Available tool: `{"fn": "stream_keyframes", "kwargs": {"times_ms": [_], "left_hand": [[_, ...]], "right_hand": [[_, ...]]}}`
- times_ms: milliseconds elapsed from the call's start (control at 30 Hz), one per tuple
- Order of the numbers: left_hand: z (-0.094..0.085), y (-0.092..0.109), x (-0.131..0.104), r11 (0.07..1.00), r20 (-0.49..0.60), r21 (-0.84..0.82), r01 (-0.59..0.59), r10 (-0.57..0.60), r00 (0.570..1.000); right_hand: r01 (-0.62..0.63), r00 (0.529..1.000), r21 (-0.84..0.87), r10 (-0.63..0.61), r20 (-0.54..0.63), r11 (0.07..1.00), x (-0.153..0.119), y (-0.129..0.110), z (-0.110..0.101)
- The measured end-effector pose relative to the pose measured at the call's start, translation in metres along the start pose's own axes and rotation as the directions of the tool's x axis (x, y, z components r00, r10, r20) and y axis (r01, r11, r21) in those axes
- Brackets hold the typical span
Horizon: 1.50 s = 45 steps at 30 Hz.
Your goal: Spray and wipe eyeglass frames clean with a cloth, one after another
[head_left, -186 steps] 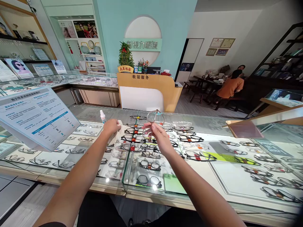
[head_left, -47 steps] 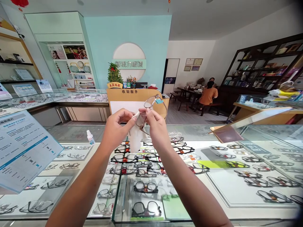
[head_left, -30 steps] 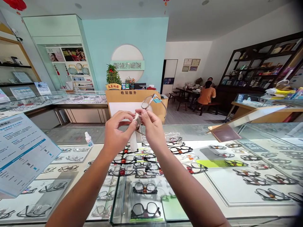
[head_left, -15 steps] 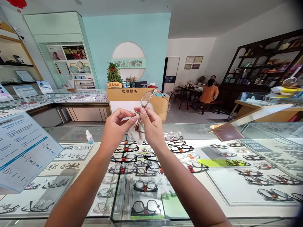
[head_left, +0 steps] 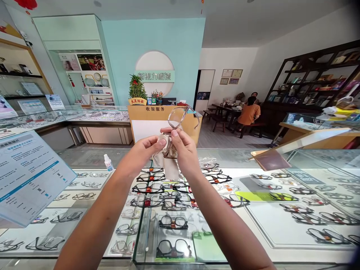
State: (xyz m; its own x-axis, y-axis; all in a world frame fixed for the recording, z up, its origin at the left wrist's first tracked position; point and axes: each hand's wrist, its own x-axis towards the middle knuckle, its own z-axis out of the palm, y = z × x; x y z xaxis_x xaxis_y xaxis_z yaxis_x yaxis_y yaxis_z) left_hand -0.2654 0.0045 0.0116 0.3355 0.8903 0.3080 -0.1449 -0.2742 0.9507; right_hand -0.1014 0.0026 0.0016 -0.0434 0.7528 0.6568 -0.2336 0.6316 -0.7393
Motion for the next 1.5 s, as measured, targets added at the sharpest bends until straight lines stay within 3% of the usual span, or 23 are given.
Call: {"fn": "stream_keyframes", "kwargs": {"times_ms": [200,467,733,967,1133,1267,1500], "left_hand": [[0.007,0.004,0.000,0.979,0.111,-0.202,0.031,-0.009,0.994],[0.008,0.004,-0.002,0.966,0.109,-0.256,0.043,-0.015,0.994],[0.014,0.000,-0.001,0.962,-0.018,-0.274,0.012,-0.017,1.000],[0.017,0.000,0.000,0.949,-0.136,-0.315,0.018,-0.064,0.989],[0.021,-0.007,0.002,0.959,-0.198,-0.280,-0.046,-0.011,0.980],[0.017,-0.009,0.003,0.973,-0.154,-0.222,-0.056,0.022,0.988],[0.009,-0.001,0.000,0.994,-0.112,0.054,-0.093,0.098,0.989]], "right_hand": [[-0.093,0.991,0.212,0.069,0.117,0.973,0.002,0.008,0.000],[-0.141,0.983,0.266,0.102,0.154,0.954,0.002,0.010,-0.001],[-0.157,0.979,0.246,0.118,0.169,0.956,0.002,0.008,-0.006],[-0.089,0.977,0.285,0.028,0.212,0.954,0.004,0.012,-0.002],[-0.075,0.987,0.320,0.024,0.158,0.945,0.004,0.012,0.003],[-0.125,0.988,0.403,0.076,0.136,0.906,0.004,0.011,0.004],[-0.087,0.991,0.346,0.047,0.122,0.934,0.004,0.009,0.001]]}}
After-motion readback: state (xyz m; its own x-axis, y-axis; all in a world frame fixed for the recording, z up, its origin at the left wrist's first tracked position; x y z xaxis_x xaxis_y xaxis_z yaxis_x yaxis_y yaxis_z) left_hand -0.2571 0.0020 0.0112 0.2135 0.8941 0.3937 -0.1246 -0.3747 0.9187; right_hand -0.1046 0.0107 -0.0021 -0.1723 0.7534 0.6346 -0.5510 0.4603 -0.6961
